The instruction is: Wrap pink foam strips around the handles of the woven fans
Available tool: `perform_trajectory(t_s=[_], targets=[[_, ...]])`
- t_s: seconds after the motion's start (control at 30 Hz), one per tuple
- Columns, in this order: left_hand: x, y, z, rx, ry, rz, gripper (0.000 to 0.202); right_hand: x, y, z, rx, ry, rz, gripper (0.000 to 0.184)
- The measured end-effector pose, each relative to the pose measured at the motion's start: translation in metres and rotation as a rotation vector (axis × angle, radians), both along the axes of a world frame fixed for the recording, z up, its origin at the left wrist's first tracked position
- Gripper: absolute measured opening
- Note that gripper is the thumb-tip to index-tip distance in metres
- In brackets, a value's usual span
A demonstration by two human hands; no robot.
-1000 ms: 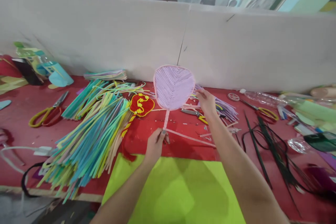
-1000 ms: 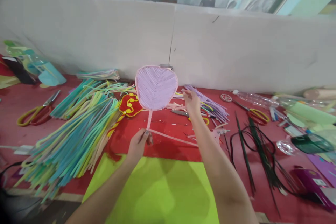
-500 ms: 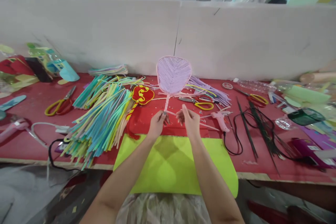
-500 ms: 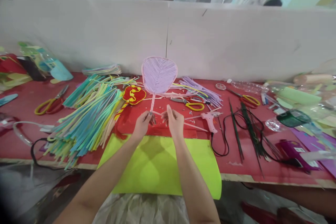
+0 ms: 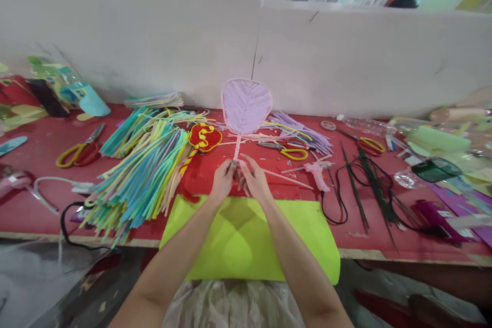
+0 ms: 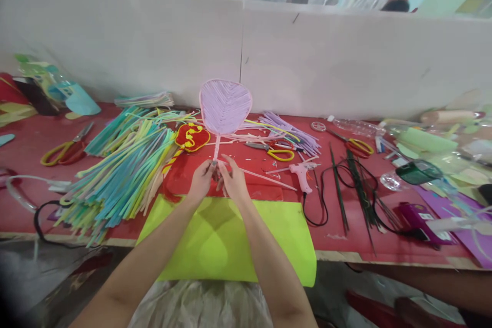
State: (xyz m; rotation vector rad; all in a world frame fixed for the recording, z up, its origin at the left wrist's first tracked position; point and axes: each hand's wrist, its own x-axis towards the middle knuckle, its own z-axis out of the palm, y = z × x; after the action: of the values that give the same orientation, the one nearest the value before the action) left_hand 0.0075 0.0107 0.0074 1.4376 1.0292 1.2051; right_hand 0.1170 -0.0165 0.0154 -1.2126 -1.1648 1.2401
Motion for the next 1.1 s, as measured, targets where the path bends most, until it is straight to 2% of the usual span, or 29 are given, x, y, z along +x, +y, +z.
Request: perform_trajectory(t_s=[0.2,0.4,0.5,1.1], targets=[[0.000,0.001,-0.001,0.002,0.000,-0.042,0.028,-0.002,0.012,-0.004,0.126,-0.050,-0.116,0.038],[0.006,-0.004,-0.005,-0.009,-0.027,-0.164,0.030,0.007,0.017,-0.009,0.095,0.170,-0.129,0.036],[0.008,-0.006,-0.005,0.002,-0.031,-0.197,0.031,0.009,0.016,-0.011,0.105,0.208,-0.155,0.034],[0.011,-0.007,-0.009,-0.011,-0.045,-0.225,0.033,0.013,0.013,-0.013,0.209,0.071,-0.223,0.025]])
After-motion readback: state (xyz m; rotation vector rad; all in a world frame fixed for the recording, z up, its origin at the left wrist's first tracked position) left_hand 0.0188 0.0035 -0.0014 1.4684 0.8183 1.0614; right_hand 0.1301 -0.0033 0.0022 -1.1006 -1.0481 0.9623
